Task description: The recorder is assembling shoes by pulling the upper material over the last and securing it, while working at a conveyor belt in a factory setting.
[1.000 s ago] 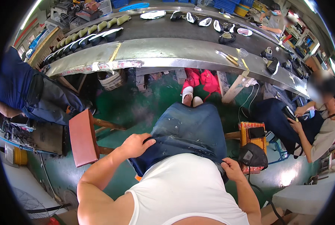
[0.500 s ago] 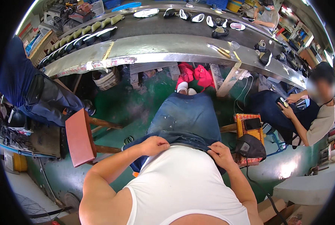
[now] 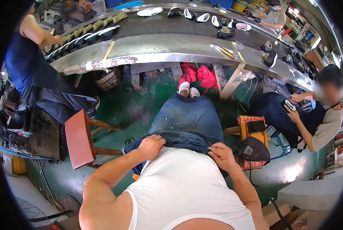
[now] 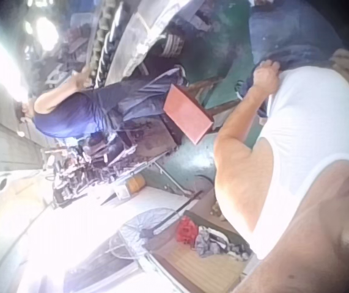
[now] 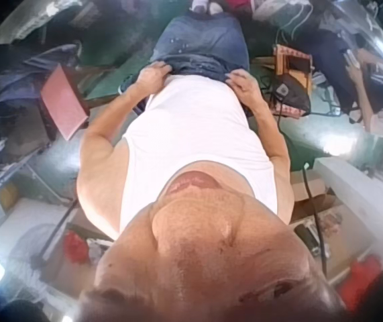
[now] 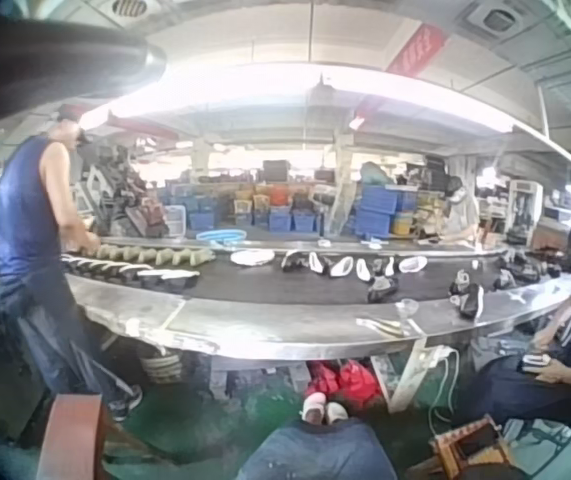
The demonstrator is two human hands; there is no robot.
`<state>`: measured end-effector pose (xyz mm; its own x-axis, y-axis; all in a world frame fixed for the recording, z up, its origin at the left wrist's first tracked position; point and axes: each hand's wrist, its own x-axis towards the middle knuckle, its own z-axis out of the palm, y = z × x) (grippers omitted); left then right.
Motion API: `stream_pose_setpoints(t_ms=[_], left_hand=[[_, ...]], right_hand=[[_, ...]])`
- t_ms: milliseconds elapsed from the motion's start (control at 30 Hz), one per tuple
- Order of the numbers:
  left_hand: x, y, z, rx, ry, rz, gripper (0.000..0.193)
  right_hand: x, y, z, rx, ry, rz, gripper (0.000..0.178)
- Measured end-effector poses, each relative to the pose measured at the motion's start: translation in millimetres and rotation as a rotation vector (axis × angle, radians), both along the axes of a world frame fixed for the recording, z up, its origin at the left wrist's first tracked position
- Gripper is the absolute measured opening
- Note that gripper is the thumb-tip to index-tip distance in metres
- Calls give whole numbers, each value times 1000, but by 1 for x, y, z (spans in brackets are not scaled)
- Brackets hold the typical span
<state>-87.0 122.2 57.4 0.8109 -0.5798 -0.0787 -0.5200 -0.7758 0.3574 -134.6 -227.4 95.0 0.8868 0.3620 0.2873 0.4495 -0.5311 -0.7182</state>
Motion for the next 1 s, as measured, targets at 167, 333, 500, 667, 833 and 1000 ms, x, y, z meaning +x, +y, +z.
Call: stream_pose_setpoints(t_ms=[167, 333, 500, 667, 833, 1000], left_hand=[[-1, 33, 38, -410, 287, 81, 15], [-6, 37, 55, -569, 756, 237, 13], [41, 24, 55, -430, 872, 9, 22], [108, 27, 46, -541, 769, 200, 22], [208, 8, 93, -667, 628, 231, 21], [381, -33, 116, -653, 340, 342, 23]], right_hand=[[0, -4, -1, 33, -16, -19, 18], [-9, -13, 16, 97, 116, -3, 16], [-1, -40, 15, 144, 345, 52, 16], [98, -25, -15, 356, 153, -413, 23], [262, -25, 7, 159, -358, -495, 22], [401, -55, 27, -171, -552, -551, 39]])
